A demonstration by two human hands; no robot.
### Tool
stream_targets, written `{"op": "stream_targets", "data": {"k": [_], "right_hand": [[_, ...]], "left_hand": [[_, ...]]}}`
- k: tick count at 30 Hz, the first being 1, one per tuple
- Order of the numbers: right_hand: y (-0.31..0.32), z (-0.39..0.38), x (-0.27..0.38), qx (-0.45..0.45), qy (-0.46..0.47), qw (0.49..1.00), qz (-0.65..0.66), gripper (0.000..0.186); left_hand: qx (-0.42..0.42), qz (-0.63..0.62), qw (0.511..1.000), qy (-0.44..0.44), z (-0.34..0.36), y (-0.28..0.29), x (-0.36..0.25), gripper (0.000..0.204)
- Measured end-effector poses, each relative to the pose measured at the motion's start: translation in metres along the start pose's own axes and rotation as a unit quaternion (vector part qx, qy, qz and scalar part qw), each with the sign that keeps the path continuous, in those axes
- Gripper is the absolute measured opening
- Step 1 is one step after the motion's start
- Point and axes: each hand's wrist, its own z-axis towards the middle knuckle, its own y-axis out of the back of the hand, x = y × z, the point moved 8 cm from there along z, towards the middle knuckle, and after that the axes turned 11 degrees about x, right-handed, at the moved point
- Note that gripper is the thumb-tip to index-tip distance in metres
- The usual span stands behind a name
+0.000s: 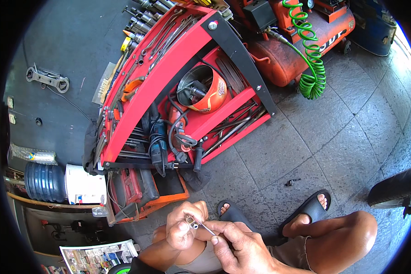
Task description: The recorder is cleaning small carburetor jets using a thin metal wire and a wire brush at a tool station in a motorcycle repair shop.
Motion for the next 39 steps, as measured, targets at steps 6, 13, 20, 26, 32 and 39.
{"op": "stream_targets", "data": {"k": [6, 13, 20, 26, 32, 39], "right_hand": [[-0.001, 0.001, 0.005, -0.019, 0.02, 1.0, -0.013, 0.02], [0.014, 0.003, 0.001, -0.028, -0.004, 1.0, -0.001, 0.018], [0.039, 0.04, -0.113, -0.135, -0.032, 0.99, -0.017, 0.013], [0.099, 0.011, -0.384, -0.058, -0.318, 0.831, -0.453, 0.027], [0.093, 0.081, -0.161, -0.273, 0.061, 0.844, -0.459, 0.016], [0.041, 0.191, 0.164, -0.188, 0.357, 0.843, -0.356, 0.006]], "left_hand": [[0.016, -0.051, 0.999, 0.009, 0.001, -0.003, 0.001, 0.036], [0.007, -0.169, 0.984, 0.065, 0.016, -0.015, 0.014, 0.034], [-0.043, -0.203, 0.978, 0.036, 0.003, 0.003, 0.011, 0.009], [-0.16, -0.045, 0.986, -0.026, -0.01, 0.034, -0.055, 0.017], [-0.365, 0.187, 0.912, -0.027, -0.096, 0.17, -0.051, 0.016], [-0.415, 0.315, 0.849, 0.087, -0.106, 0.247, 0.002, 0.021]]}}
